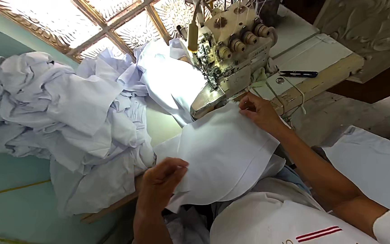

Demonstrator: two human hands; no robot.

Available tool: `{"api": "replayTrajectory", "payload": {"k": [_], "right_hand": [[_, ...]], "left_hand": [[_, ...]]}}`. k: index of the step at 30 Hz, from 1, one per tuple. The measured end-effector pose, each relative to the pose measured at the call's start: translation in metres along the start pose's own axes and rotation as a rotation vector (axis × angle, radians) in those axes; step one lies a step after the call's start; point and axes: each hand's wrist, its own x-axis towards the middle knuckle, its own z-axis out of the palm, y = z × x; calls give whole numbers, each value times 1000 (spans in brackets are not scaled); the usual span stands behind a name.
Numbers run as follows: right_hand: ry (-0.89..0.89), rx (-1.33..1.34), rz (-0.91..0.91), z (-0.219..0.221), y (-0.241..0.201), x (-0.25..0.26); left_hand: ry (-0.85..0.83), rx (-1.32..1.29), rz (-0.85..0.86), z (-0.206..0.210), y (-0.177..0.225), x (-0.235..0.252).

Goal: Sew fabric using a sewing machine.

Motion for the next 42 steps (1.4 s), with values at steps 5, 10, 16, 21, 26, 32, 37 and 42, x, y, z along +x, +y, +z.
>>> {"api": "replayTrajectory", "payload": {"k": [5,10,16,21,26,32,37,42], "right_hand": [[120,134,-74,5,-3,-17],[102,-70,-265,13,-27,-28],[139,-95,-449,30,-41,-37],[224,-4,-554,54,-53,-43],[268,-16,-534,56,-53,-47],[273,-28,-461,47,-57,-51],[197,-24,-453,44,-61,-51],[87,-103,-388,35,-55,-60]], "left_hand": [[-138,-193,192,45,18,49],[79,311,231,79,11,99],[-24,192,247,61,8,107],[-238,-119,93,43,0,105],[-167,-89,98,49,-2,97],[-132,-73,157,60,2,95],[-38,-171,204,63,1,94],[201,-333,142,56,-6,95]]}}
